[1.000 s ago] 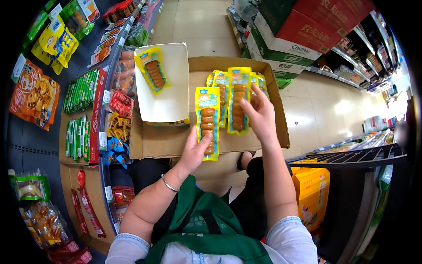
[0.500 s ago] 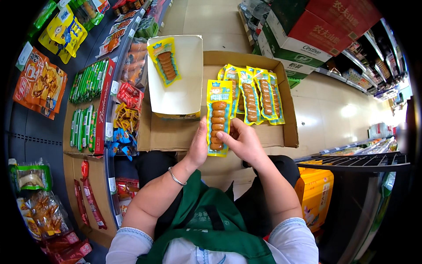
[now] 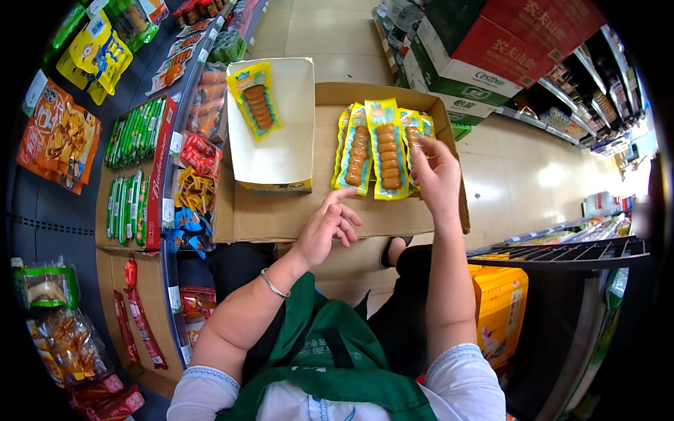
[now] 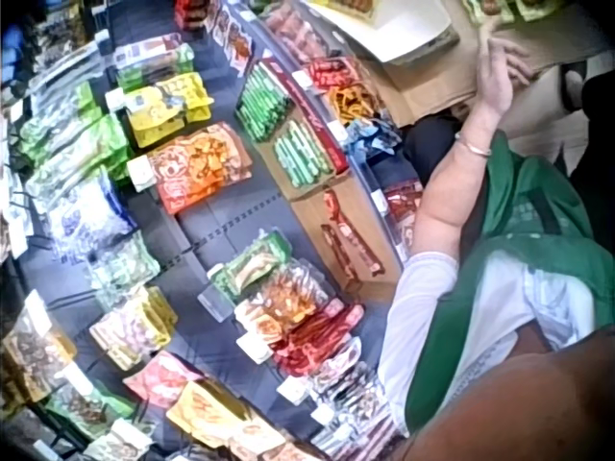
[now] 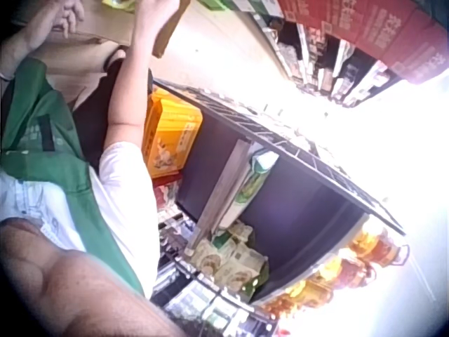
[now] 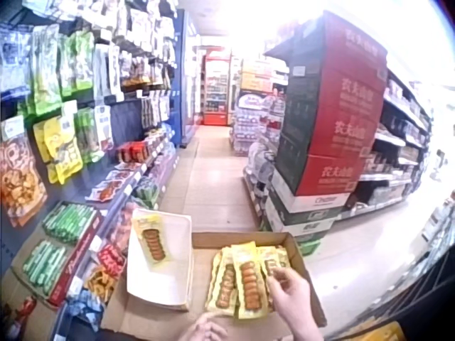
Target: The person sits on the floor of a store aisle and unpacks yellow snack packages from a cardboard box. They arrange the packages into neat rows on the box lid and then place them back into the box one by one.
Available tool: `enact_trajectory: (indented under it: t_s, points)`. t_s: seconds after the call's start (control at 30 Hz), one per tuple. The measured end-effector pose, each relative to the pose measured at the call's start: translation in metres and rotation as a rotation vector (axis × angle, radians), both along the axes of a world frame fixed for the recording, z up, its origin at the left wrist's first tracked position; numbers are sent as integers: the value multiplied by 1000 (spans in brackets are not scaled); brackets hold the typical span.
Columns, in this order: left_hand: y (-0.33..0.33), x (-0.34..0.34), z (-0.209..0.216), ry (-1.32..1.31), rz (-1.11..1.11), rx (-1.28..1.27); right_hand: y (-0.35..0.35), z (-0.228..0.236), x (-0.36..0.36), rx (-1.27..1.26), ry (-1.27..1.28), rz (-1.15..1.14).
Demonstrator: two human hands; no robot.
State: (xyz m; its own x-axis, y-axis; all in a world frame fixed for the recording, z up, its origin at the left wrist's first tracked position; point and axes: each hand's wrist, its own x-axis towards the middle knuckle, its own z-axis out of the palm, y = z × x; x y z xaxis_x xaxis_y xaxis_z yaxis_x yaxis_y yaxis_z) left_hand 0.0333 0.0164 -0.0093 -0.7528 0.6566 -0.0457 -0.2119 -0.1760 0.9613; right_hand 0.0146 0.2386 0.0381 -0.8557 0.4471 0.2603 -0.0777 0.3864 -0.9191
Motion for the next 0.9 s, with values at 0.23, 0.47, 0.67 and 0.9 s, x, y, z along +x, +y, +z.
enact_trajectory:
  t_s: [0.23,0.47,0.67,0.9]
  points:
    - [-6,1,-1,130,-39,-101,12,35,40,339,-624,645]
    - [2,-16,7,690,189,-254,-3,25,41,315,-369,614]
    - [4,-16,3,729,149,-296,-5,10,40,303,-329,627]
    - [6,-14,1,768,113,-270,-8,3,36,314,-337,785]
